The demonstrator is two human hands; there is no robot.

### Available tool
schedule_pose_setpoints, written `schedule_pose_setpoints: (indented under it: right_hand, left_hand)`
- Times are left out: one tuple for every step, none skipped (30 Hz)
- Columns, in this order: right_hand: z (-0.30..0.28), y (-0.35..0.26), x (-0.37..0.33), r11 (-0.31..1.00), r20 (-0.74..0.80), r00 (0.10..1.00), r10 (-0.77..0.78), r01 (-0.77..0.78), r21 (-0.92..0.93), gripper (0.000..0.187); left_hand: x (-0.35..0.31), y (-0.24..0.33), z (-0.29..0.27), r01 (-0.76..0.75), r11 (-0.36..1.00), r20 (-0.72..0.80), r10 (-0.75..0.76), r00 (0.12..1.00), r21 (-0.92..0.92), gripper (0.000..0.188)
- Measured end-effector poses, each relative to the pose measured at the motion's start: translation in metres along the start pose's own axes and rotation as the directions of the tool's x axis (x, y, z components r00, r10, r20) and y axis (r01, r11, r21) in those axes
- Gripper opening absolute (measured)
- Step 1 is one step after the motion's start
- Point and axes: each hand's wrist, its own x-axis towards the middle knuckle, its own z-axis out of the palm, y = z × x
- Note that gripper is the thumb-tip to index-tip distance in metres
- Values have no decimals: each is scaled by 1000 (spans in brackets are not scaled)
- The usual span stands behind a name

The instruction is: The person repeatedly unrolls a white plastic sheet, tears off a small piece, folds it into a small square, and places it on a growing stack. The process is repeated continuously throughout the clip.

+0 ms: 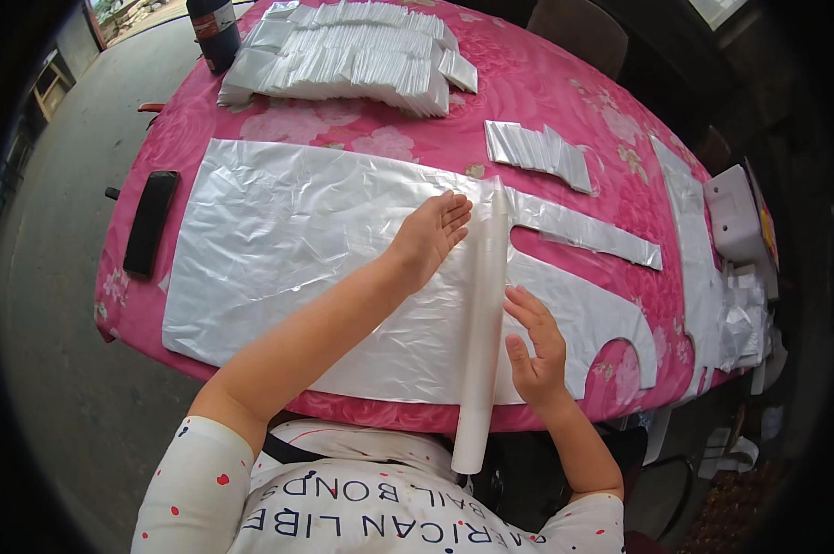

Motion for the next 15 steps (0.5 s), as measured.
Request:
schedule_pose_setpoints:
  right_hand:
    - [-5, 9, -10, 999, 21, 1000, -5, 6, -47, 36]
    - [-8, 14, -15, 996, 46, 999, -13, 17, -92, 37]
    - [-10, 17, -17, 992, 92, 995, -47, 58, -116, 39]
    - [-12, 19, -20, 986, 129, 989, -70, 89, -143, 40]
    - [-12, 21, -24, 978, 169, 981, -93, 121, -167, 42]
    - [-11, 23, -24, 967, 230, 967, -111, 159, -198, 45]
    - [-11, 26, -23, 954, 289, 949, -122, 193, -229, 48]
    - [-11, 28, -22, 939, 350, 928, -131, 229, -256, 50]
    - [-8, 29, -20, 933, 372, 916, -147, 253, -254, 52]
    - [-3, 29, -17, 927, 391, 906, -163, 276, -253, 54]
    - [4, 27, -13, 922, 410, 894, -180, 299, -245, 56]
    - [12, 24, -5, 919, 449, 874, -189, 318, -232, 57]
    - [26, 16, 6, 916, 443, 863, -243, 355, -188, 57]
    - [41, 5, 18, 910, 434, 852, -293, 388, -146, 57]
    - [57, -15, 30, 930, 461, 828, -318, 366, -16, 56]
  left_hand:
    - [9, 2, 2, 79, 995, -4, -80, 997, -66, 57]
    - [18, 1, -1, 153, 979, -6, -155, 988, -134, 58]
    - [25, 0, -4, 223, 954, -3, -229, 974, -202, 60]
    - [27, 1, -5, 223, 964, -1, -226, 974, -145, 60]
    - [28, 2, -7, 235, 966, -17, -238, 971, -112, 60]
    - [28, 5, -9, 245, 966, -37, -248, 968, -80, 59]
    - [26, 8, -8, 259, 965, -52, -261, 964, -48, 58]
    - [24, 10, -8, 238, 971, -140, -235, 962, 9, 56]
    - [17, 12, -11, 190, 979, -140, -177, 974, 80, 55]
    - [9, 15, -15, 139, 978, -132, -119, 984, 153, 53]
    - [-1, 19, -21, 89, 970, -125, -62, 990, 226, 52]
    - [-9, 27, -28, 75, 961, -111, -47, 993, 265, 52]
    - [-22, 36, -38, 65, 950, -106, -34, 994, 305, 51]
    - [-35, 44, -49, 59, 937, -100, -26, 995, 345, 51]
    - [-51, 54, -62, 46, 923, -111, -4, 994, 383, 51]
